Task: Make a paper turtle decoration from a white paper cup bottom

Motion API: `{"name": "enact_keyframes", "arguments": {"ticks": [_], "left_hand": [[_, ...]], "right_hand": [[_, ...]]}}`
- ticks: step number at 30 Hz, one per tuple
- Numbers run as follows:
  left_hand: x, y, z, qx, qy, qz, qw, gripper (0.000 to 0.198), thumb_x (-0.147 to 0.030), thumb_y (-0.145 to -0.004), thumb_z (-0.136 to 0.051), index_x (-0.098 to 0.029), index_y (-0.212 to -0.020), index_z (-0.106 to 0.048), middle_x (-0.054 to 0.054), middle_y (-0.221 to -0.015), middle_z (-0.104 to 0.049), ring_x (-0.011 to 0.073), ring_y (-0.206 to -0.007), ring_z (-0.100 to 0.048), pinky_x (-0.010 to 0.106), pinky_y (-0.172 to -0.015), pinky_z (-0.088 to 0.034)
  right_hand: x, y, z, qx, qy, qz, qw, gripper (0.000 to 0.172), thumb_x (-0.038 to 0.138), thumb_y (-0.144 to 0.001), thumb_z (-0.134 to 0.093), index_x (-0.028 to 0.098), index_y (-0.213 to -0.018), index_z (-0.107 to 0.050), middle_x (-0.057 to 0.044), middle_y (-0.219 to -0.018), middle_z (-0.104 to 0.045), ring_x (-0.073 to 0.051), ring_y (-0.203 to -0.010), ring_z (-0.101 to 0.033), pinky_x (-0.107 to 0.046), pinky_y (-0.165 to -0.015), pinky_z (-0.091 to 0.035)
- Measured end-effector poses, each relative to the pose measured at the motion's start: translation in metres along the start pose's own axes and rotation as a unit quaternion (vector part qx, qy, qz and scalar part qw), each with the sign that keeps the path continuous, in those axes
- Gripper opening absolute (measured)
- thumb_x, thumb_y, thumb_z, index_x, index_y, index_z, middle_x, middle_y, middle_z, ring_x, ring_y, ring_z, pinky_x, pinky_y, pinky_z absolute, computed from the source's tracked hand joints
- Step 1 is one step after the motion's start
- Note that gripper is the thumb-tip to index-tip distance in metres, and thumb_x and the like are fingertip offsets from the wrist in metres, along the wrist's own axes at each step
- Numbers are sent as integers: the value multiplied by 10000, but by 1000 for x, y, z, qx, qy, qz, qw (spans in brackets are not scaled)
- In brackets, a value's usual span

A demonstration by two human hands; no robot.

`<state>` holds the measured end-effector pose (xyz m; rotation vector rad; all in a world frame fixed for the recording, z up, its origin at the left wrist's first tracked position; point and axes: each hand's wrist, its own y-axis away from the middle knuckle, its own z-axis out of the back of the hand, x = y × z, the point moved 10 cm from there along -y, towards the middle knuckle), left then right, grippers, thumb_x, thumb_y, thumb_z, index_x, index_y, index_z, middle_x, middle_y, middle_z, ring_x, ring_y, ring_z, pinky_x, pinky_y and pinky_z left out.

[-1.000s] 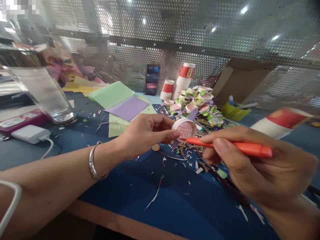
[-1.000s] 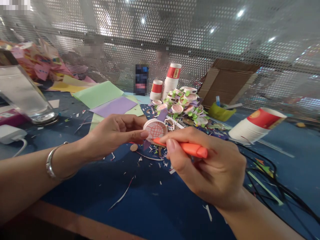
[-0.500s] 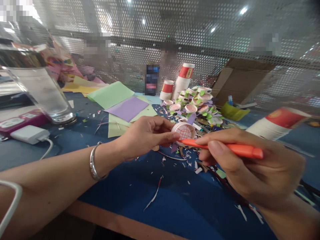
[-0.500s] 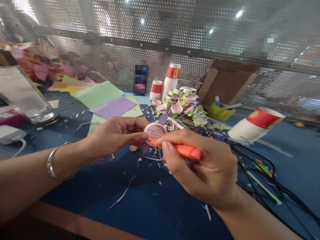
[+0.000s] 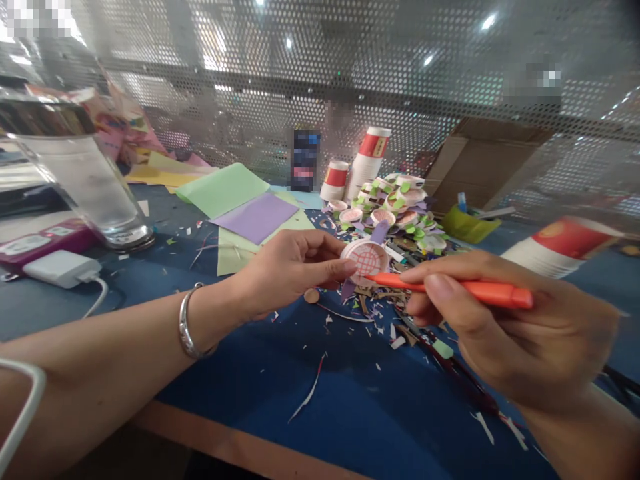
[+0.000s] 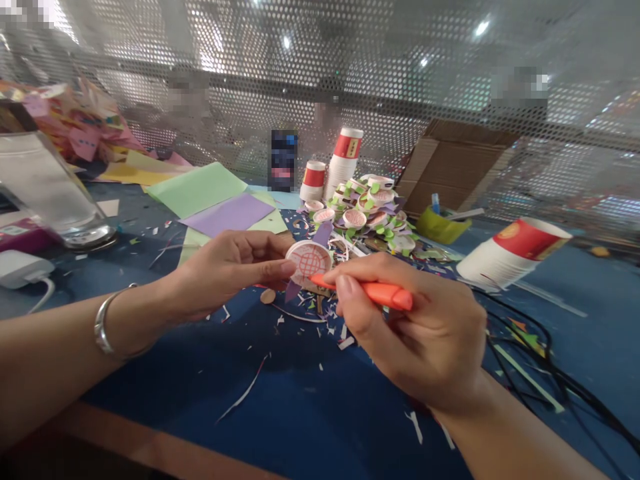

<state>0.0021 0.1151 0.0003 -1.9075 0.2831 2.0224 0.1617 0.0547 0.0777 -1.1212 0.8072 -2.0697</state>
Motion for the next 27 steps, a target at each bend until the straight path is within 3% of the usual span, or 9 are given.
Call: {"name": "enact_keyframes", "arguments": {"ticks": [10,16,27], "left_hand": [[-2,-2,0,-7,31,-13,999,252,-303,-838,-738,-97,-950,-645,86,-938,-696,118,-799,-638,248,-726,-532],[-6,-1,0,5,-12,-41,999,290,-353,-849,-729,-118,-998,-649,94,-958,-703,135,-791,-635,231,-615,-524],[-9,0,0,10,-17,-72,997,273,-341,-862,-720,-131,-1021,-649,92,-963,-708,132,-776,-630,231,-595,-540]], "right_hand": [[5,-1,1,11,37,23,999,187,144,-882,-639,277,-910,-767,88,-728,-722,-65,-573,-641,-214,-515,-515],[2,1,2,-3,39,21,999,169,152,-884,-650,276,-901,-764,92,-721,-717,-64,-570,-635,-219,-502,-502],[4,0,2,1,37,23,999,166,151,-883,-649,270,-901,-762,103,-736,-723,-47,-584,-636,-198,-535,-516]]}}
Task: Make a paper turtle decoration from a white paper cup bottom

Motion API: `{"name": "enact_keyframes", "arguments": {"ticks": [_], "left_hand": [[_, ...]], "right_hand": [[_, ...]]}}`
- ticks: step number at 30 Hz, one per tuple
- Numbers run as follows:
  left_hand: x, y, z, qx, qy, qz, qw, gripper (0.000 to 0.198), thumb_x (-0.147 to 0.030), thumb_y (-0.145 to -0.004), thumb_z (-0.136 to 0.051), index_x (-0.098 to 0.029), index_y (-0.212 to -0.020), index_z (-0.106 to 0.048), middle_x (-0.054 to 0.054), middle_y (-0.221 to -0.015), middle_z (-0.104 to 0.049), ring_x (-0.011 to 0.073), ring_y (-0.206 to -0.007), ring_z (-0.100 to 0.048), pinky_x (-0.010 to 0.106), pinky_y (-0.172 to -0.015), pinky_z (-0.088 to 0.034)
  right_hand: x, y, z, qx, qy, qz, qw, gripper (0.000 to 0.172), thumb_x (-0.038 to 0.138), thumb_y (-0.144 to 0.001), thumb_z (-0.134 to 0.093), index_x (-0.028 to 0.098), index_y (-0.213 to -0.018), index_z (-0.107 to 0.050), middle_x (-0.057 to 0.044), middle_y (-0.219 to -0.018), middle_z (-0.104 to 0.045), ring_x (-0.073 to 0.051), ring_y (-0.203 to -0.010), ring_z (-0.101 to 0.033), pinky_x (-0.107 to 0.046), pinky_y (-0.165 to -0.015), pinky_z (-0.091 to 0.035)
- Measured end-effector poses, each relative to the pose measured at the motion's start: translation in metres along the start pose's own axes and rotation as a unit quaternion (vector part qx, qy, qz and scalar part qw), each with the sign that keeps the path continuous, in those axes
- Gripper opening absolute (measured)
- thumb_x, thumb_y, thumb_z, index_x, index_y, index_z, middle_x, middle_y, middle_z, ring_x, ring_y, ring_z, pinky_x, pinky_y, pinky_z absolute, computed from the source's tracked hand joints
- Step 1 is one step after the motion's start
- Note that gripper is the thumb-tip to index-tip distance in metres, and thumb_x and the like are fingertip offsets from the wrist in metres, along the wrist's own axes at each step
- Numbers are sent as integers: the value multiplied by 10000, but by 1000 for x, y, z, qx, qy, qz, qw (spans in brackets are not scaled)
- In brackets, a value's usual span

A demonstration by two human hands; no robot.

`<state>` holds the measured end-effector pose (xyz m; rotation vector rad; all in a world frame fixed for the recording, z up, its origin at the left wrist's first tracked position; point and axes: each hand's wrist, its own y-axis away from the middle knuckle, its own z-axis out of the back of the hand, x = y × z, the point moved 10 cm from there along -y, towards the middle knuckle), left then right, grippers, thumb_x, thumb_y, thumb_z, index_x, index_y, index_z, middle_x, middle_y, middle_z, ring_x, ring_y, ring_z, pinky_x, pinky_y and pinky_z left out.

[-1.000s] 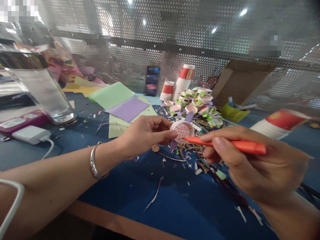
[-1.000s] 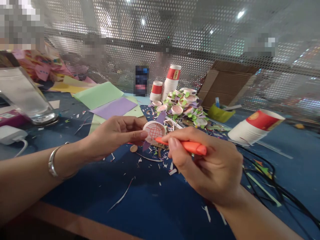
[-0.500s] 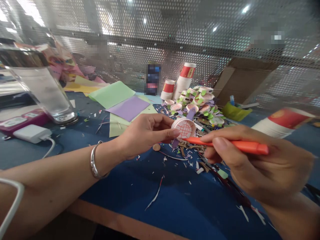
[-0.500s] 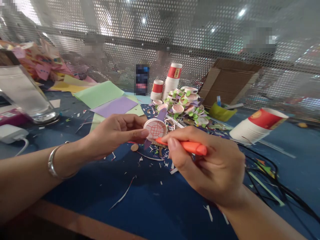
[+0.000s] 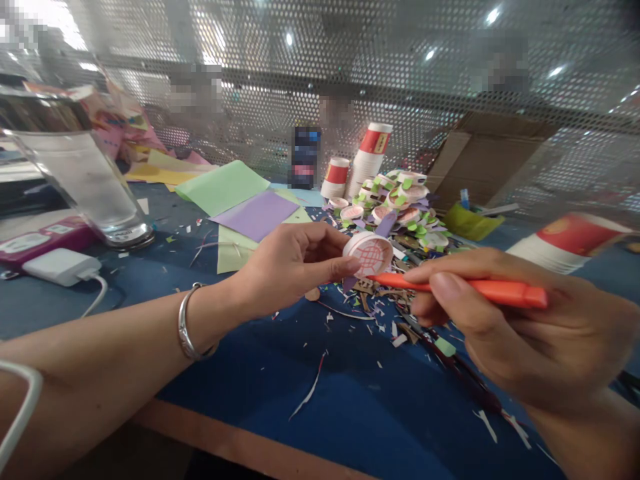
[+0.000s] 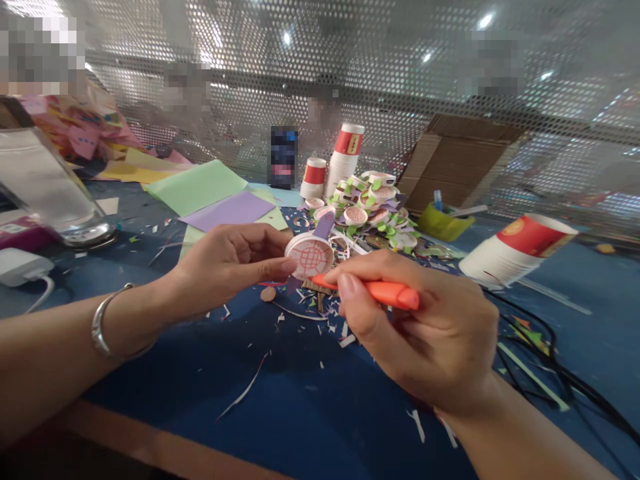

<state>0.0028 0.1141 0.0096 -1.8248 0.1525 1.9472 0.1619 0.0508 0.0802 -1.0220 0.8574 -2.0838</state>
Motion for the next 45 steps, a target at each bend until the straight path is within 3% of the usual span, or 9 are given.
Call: {"name": "enact_keyframes", "arguments": {"ticks": [9,26,36,45], "left_hand": [[-5,0,-3,6,-18,-19,1000,288,-346,-861,-722,-125,-1037,-665,65,-873,-684,119,-727,-599,227,-567,-527],[-8,0,-1,-6,-14,-32,999,303,-347,-841,-745,-124,-1030,-667,70,-889,-698,123,-730,-630,216,-567,-508],[-13,3,3,-38,-20,-38,998,274,-324,-813,-772,-131,-941,-626,49,-832,-690,108,-677,-615,224,-560,-487],[-4,5,0,-32,-23,-4,999,384,-433,-763,-809,-169,-800,-534,-17,-689,-576,78,-590,-503,217,-513,-362]], "right_hand": [[2,-1,-1,10,-6,1,1000,154,149,-866,-649,255,-880,-761,73,-681,-724,-75,-522,-641,-227,-447,-490],[-1,0,-1,1,-11,-7,1000,161,163,-879,-654,271,-896,-772,68,-700,-723,-87,-569,-642,-234,-501,-505],[-7,0,5,-14,56,-18,998,147,230,-903,-642,275,-918,-781,51,-701,-725,-109,-574,-633,-278,-505,-481],[-1,-2,9,-41,154,11,987,144,314,-909,-631,278,-893,-769,50,-666,-736,-133,-568,-659,-316,-515,-455]]}}
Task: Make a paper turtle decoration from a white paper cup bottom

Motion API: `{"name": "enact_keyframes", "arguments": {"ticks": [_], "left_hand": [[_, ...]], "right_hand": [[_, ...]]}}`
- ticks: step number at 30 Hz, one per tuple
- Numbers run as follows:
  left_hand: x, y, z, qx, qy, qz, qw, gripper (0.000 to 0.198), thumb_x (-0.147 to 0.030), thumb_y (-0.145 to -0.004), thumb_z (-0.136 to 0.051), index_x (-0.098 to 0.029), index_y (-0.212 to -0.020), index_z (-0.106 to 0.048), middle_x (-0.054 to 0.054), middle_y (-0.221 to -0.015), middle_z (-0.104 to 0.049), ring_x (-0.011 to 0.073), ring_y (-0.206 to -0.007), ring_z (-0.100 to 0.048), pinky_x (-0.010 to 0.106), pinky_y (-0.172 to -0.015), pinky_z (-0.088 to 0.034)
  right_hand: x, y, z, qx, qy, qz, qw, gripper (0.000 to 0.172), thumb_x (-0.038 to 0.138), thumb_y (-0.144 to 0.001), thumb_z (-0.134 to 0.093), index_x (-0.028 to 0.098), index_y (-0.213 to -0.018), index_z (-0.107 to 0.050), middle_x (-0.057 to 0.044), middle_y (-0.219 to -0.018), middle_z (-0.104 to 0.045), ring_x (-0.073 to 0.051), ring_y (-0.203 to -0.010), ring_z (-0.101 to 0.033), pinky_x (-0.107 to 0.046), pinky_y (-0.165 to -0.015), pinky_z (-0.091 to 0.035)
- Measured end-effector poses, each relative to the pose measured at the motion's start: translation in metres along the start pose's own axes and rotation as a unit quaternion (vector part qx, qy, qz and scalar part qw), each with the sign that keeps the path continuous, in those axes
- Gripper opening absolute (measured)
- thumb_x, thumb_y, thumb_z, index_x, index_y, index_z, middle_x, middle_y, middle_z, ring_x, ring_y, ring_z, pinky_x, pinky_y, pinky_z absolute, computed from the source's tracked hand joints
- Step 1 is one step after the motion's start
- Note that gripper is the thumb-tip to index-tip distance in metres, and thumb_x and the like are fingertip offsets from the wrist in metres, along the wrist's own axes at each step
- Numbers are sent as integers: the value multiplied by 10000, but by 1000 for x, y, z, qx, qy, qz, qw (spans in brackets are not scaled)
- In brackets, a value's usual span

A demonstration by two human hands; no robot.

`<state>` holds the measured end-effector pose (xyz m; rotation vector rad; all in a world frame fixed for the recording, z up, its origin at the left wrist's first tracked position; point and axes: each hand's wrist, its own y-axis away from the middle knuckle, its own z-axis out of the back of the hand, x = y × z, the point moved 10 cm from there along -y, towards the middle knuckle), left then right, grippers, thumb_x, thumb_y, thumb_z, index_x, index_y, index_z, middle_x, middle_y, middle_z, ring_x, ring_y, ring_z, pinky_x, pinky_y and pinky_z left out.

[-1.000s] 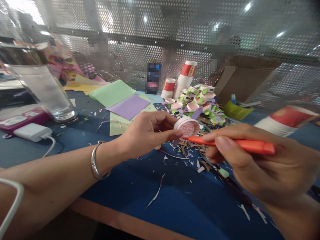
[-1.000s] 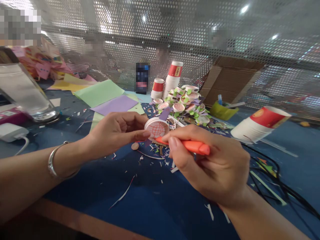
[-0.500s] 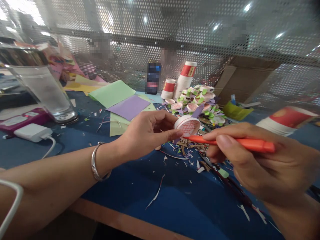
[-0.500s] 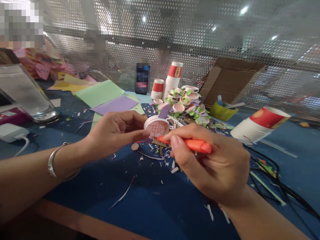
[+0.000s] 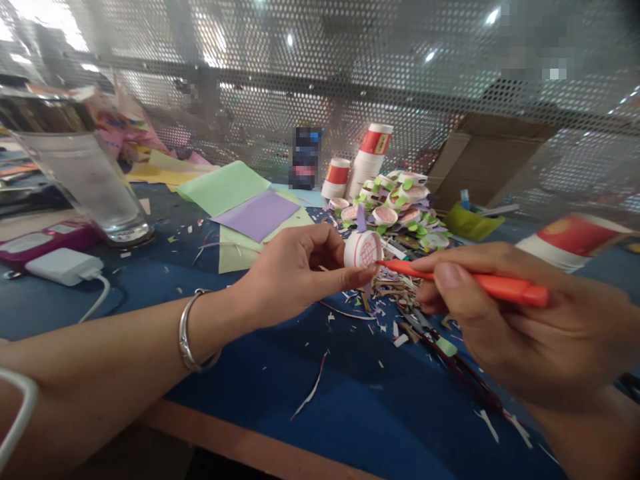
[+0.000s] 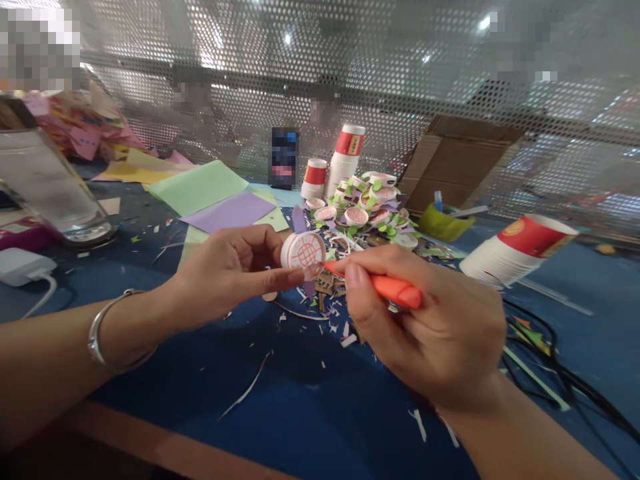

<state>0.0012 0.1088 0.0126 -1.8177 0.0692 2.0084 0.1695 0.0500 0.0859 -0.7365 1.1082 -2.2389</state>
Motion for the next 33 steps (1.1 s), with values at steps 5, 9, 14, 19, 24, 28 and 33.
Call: {"name": "enact_keyframes", "arguments": {"ticks": [5,9,14,19,24,28,33], "left_hand": [[2,0,-1,3,13,8,1000,392,-450,-752,-815,-171,-806,-545,-15,-707,-565,79,-597,-475,230,-522,-341],[1,1,-5,14,25,19,999,347,-409,-764,-808,-164,-810,-567,-1,-736,-592,86,-623,-496,239,-549,-358],[2,1,-9,24,38,28,999,346,-409,-752,-816,-158,-820,-588,6,-746,-615,90,-639,-517,241,-562,-369],[0,1,-9,26,42,24,999,330,-389,-757,-815,-155,-799,-585,30,-780,-659,112,-688,-582,251,-601,-423],[-1,2,-15,51,81,34,995,308,-346,-735,-830,-149,-813,-607,34,-784,-669,133,-735,-631,256,-642,-478],[3,2,-19,68,121,54,989,239,-256,-765,-802,-136,-834,-607,18,-787,-643,111,-737,-619,256,-703,-509],[4,2,-26,117,130,67,982,178,-196,-807,-754,-126,-813,-590,29,-821,-643,109,-764,-626,265,-750,-534]], "right_hand": [[7,3,3,-20,23,28,999,118,306,-911,-651,292,-915,-768,75,-724,-759,-110,-616,-680,-294,-539,-456],[8,4,4,-24,36,36,998,123,319,-912,-649,299,-930,-769,70,-737,-769,-129,-610,-688,-310,-546,-465],[4,2,2,-20,22,18,999,118,308,-907,-655,291,-929,-769,66,-765,-776,-117,-606,-693,-298,-546,-479],[2,4,1,-17,8,13,1000,133,287,-907,-664,304,-979,-774,68,-816,-784,-116,-663,-704,-293,-578,-493],[3,7,4,-32,-5,14,999,133,261,-895,-678,305,-973,-777,70,-803,-776,-119,-658,-705,-306,-598,-507],[8,6,3,-24,-44,23,998,183,204,-879,-679,303,-1002,-773,68,-860,-782,-123,-693,-712,-310,-648,-535],[9,3,0,-14,-125,-5,992,220,180,-887,-643,305,-1009,-777,63,-840,-765,-125,-675,-699,-313,-624,-549]]}}
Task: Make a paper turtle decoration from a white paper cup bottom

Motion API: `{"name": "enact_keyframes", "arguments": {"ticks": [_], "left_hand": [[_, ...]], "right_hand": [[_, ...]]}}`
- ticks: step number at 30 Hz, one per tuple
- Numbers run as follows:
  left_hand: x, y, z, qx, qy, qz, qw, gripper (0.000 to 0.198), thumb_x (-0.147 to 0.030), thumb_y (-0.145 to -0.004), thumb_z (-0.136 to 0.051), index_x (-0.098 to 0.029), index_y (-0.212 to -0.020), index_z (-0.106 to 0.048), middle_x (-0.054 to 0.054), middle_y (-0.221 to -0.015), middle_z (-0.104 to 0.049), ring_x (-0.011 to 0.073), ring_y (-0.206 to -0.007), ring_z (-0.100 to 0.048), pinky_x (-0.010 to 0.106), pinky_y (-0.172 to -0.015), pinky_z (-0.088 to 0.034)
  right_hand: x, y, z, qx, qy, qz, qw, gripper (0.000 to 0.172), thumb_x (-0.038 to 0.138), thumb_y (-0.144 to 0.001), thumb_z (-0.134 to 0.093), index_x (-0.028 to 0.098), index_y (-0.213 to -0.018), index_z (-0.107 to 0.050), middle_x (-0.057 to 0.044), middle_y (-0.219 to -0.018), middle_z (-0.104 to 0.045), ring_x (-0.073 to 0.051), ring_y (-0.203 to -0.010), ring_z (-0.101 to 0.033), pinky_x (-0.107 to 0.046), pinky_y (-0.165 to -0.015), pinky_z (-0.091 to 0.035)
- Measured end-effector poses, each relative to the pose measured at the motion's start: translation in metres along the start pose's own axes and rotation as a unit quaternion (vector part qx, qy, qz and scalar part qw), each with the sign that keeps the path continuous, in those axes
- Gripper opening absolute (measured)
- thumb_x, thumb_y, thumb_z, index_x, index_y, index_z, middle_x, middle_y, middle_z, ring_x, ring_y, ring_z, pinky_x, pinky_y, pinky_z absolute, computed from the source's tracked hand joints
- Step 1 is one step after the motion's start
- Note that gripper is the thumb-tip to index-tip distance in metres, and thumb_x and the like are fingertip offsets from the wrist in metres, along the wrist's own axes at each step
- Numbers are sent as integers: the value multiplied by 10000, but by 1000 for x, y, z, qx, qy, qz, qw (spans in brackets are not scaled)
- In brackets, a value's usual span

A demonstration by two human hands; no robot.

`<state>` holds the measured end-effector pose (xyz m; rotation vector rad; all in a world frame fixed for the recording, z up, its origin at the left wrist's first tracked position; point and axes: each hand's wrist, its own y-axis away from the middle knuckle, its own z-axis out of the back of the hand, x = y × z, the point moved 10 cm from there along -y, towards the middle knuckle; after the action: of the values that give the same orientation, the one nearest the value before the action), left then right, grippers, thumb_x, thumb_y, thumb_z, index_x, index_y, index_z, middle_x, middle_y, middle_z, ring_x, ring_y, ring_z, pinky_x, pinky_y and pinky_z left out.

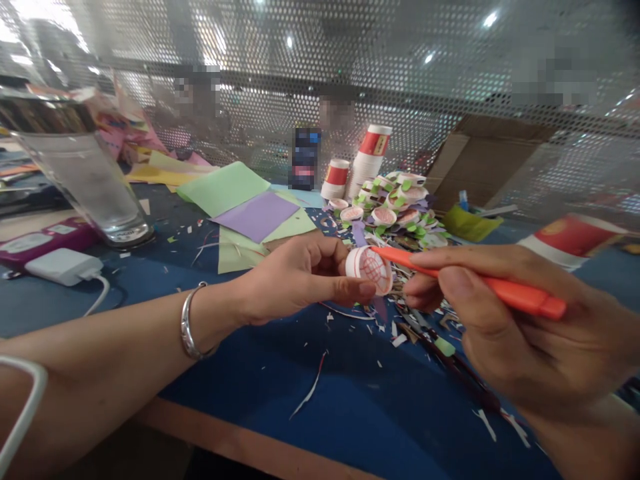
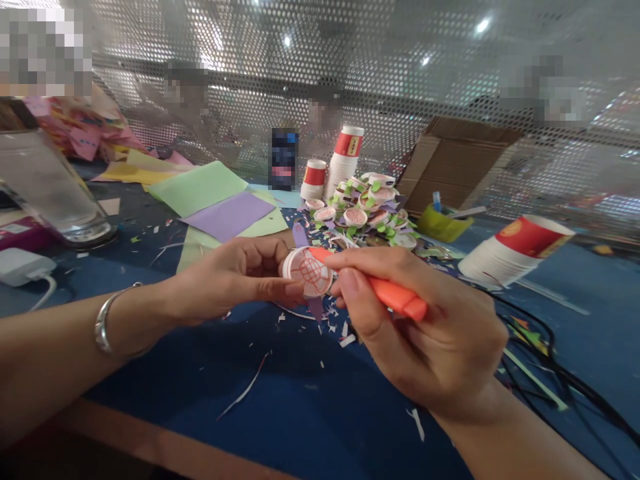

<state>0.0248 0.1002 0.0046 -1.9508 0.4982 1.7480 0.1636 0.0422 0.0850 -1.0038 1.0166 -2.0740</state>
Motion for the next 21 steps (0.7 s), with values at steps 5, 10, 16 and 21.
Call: {"name": "enact_keyframes", "arguments": {"ticks": [5,10,16,21], "left_hand": [[1,-1,-4,38,-18,4,999,139,-197,-846,-716,-130,-835,-595,48,-863,-664,130,-812,-654,297,-791,-553],[2,-3,-6,59,-25,-9,998,176,-197,-830,-741,-130,-783,-585,37,-808,-668,129,-799,-652,288,-779,-534],[1,-6,0,36,-24,-25,999,257,-168,-752,-808,-121,-712,-558,6,-759,-657,86,-716,-621,225,-686,-504],[-2,-6,4,20,-13,-50,998,270,-164,-697,-847,-111,-707,-582,11,-757,-669,94,-724,-644,232,-697,-530]], "right_hand": [[2,0,0,5,-91,-14,996,274,134,-889,-624,297,-1042,-782,43,-798,-752,-139,-636,-687,-314,-549,-544],[-7,-3,-9,58,-203,-62,975,239,165,-942,-581,265,-988,-793,-8,-718,-729,-180,-589,-691,-319,-451,-551],[-19,-5,-20,92,-306,-140,937,207,203,-945,-597,203,-890,-796,-10,-606,-701,-152,-448,-647,-249,-362,-524],[-29,-3,-21,102,-280,-170,939,210,251,-946,-613,241,-821,-782,15,-564,-678,-128,-411,-617,-214,-350,-493]]}}
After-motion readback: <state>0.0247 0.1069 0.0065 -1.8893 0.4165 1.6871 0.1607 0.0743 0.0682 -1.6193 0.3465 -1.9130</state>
